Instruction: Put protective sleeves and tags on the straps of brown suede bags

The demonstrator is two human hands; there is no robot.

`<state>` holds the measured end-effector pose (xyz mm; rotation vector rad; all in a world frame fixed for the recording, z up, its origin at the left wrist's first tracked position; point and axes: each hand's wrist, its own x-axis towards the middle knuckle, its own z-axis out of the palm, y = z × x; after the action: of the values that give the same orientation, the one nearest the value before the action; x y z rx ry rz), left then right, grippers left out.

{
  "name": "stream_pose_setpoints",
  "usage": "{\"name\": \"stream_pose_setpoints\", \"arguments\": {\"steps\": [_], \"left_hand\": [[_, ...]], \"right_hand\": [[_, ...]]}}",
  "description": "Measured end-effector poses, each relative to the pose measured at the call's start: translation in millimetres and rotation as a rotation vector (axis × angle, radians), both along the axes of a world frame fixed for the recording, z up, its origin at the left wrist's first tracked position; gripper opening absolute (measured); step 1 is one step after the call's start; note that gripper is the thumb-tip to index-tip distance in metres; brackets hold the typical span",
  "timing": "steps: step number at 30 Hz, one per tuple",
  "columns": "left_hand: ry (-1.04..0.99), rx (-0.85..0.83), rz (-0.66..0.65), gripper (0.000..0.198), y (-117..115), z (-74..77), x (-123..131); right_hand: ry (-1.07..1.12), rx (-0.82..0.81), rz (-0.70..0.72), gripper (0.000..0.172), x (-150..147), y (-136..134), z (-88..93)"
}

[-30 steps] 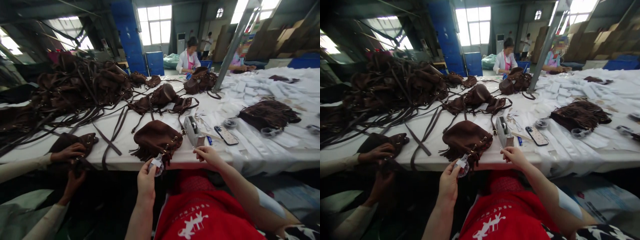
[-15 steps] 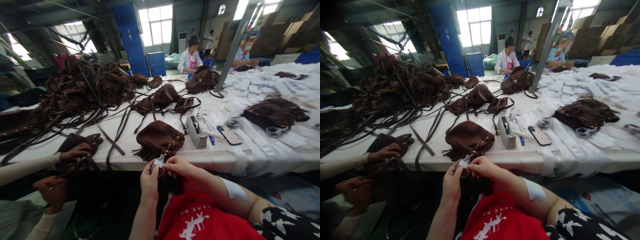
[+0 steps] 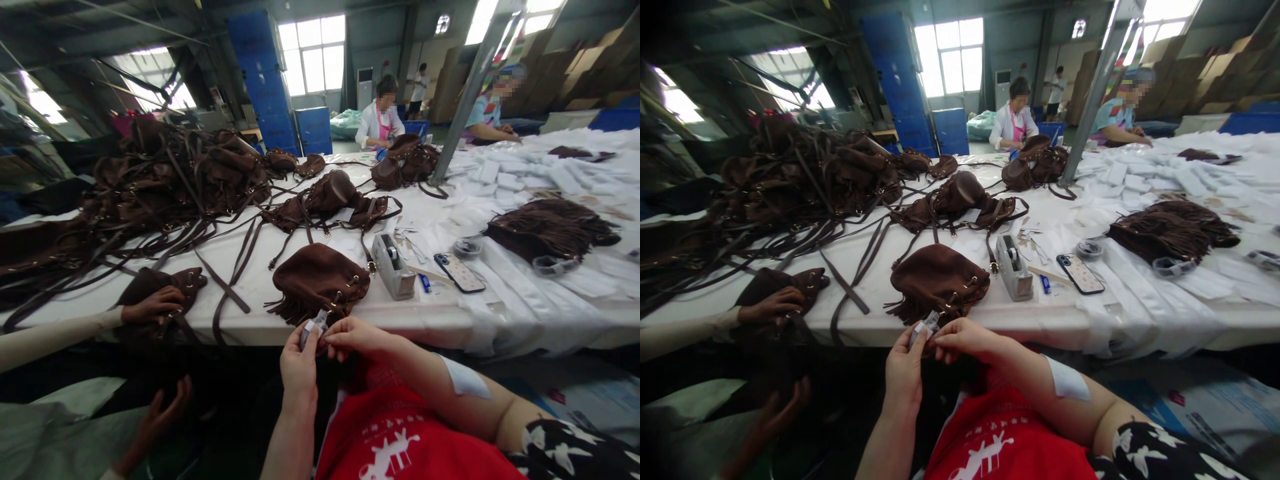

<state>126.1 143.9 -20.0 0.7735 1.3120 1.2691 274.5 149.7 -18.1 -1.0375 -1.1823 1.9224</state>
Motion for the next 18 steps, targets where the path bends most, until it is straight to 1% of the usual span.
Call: {"name": "stream_pose_setpoints", "arguments": {"steps": [2,4,6,8,11,15,18], "left_hand": [[-0.023,0.012,0.001,0.045,0.8,-1.5,0.5],[-0.028,0.025,-0.012,0.046,1.4,-2.8,1.6],[0.008,0.042,-0.014,0.044,1.3,-3.3,3.0],[0.101,0.077,-0.018,0.042,0.6,-2.3,4.0],[0.285,0.154,-0.054,0.041,-1.5,2.2,3.8],[0.470,0.306,-0.075,0.038,-3.6,7.5,0.6],[0.555,0.382,-0.063,0.034,-4.9,4.6,-2.8]], "right_hand": [[0.048,-0.012,0.002,0.047,1.2,-0.1,-4.4],[0.022,-0.022,-0.016,0.045,0.5,1.4,-8.5],[-0.025,-0.029,-0.026,0.043,-2.3,4.6,-12.1],[-0.067,-0.013,-0.042,0.043,-7.0,8.4,-15.0],[-0.102,0.072,-0.109,0.048,-15.6,13.3,-18.2],[-0.089,0.171,-0.200,0.053,-23.5,15.9,-21.3],[-0.071,0.165,-0.184,0.056,-25.7,17.3,-26.0]]}}
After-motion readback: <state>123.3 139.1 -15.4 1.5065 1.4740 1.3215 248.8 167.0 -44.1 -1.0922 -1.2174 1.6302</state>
